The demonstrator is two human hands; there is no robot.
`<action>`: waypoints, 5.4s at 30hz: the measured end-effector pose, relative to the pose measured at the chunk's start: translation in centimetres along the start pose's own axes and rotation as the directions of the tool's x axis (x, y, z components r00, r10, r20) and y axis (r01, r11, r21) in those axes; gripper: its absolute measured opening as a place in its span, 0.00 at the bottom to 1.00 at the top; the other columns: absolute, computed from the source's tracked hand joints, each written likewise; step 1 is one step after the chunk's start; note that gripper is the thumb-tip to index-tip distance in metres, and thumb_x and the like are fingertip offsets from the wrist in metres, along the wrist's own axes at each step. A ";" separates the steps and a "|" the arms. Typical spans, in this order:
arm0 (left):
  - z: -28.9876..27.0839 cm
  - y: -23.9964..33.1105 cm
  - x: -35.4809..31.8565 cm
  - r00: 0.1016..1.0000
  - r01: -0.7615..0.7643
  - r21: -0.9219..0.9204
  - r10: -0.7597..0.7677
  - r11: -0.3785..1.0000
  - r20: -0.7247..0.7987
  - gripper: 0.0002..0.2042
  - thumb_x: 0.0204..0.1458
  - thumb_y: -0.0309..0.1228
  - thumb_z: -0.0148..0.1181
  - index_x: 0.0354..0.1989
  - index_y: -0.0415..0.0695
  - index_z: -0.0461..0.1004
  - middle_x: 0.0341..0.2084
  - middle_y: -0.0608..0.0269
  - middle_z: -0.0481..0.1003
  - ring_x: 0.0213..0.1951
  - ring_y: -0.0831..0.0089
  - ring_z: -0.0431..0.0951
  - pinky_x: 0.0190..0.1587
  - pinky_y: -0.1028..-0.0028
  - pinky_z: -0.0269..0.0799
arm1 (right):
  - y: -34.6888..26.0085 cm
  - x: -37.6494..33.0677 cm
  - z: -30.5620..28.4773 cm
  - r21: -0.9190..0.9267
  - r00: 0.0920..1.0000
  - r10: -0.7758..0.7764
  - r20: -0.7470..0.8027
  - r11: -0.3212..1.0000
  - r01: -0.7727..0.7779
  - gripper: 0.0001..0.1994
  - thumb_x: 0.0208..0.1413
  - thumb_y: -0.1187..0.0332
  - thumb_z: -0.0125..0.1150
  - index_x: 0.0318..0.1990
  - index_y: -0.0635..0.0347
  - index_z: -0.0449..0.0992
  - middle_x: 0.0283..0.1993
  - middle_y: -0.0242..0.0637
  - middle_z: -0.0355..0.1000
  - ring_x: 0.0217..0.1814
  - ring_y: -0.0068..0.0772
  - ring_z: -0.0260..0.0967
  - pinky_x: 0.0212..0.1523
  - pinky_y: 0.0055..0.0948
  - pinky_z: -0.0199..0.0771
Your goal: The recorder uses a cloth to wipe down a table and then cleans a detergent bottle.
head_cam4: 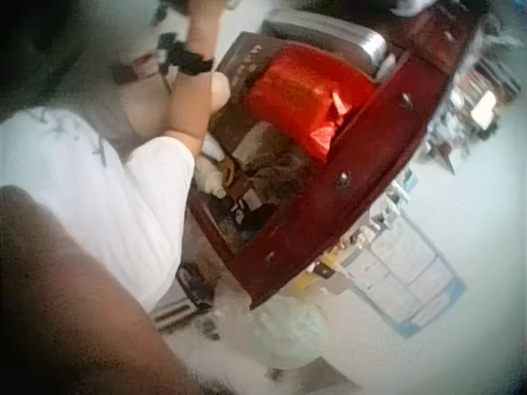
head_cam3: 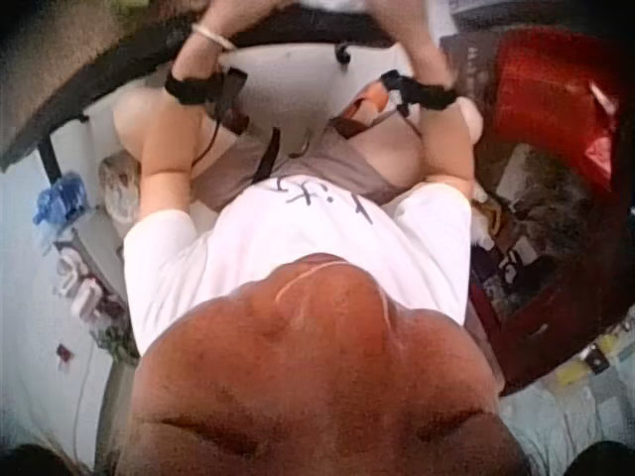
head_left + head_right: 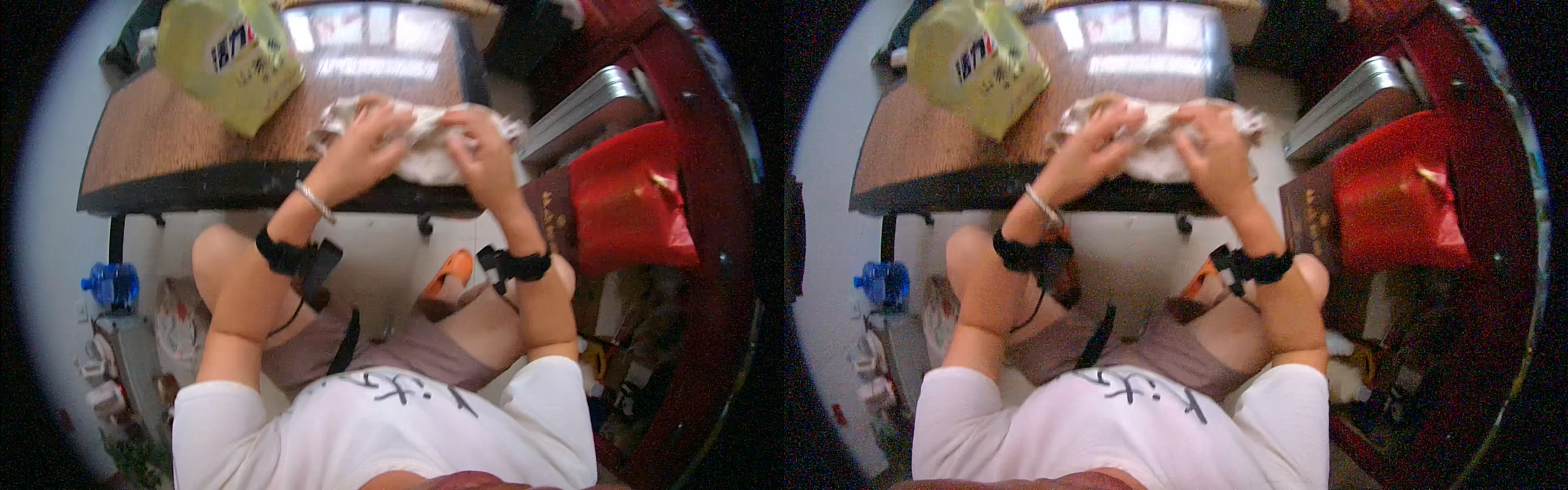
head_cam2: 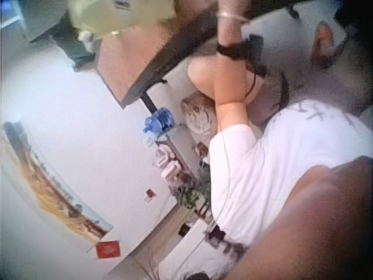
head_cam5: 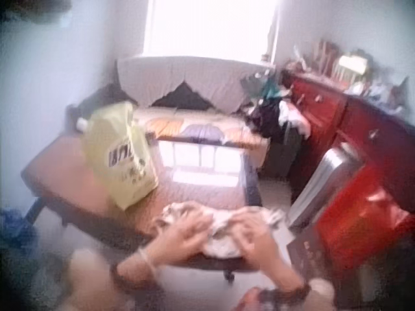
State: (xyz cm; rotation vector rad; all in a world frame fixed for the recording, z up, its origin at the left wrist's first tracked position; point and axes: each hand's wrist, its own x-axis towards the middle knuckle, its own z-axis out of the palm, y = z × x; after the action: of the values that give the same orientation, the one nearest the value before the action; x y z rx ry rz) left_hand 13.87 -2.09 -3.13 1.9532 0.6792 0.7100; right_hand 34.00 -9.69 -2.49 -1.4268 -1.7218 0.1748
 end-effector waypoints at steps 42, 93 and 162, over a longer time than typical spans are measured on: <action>-4.3 -4.5 -1.8 0.944 -0.211 0.680 -0.034 0.702 0.328 0.25 0.57 0.36 0.42 0.64 0.51 0.49 0.65 0.55 0.39 0.66 0.54 0.34 0.62 0.47 0.34 | 0.0 2.4 7.0 -0.167 0.878 -0.128 0.461 0.960 0.227 0.25 0.51 0.69 0.50 0.59 0.60 0.57 0.60 0.53 0.56 0.63 0.54 0.52 0.61 0.41 0.53; -3.2 -7.4 8.0 0.984 -0.127 0.794 -0.028 0.594 0.178 0.27 0.56 0.39 0.45 0.63 0.47 0.49 0.65 0.57 0.40 0.66 0.59 0.37 0.65 0.58 0.38 | 8.7 8.7 6.1 -0.085 0.940 -0.141 0.311 0.981 0.175 0.21 0.55 0.63 0.49 0.57 0.51 0.63 0.63 0.45 0.54 0.66 0.50 0.47 0.64 0.42 0.45; -3.3 -1.5 -4.5 0.991 0.062 0.740 0.049 0.669 -0.128 0.22 0.50 0.35 0.52 0.56 0.54 0.60 0.50 0.45 0.65 0.51 0.52 0.67 0.50 0.61 0.65 | -0.6 -11.0 6.3 0.750 0.783 0.162 0.601 0.224 -0.622 0.11 0.57 0.69 0.48 0.44 0.62 0.71 0.41 0.36 0.72 0.43 0.25 0.70 0.46 0.24 0.70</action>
State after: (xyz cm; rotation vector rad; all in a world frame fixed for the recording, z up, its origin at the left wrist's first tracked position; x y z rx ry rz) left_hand 8.23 -2.74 -4.02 2.6614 1.2062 0.6090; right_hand 28.86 -16.75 -11.74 -0.8537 -1.0241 1.6339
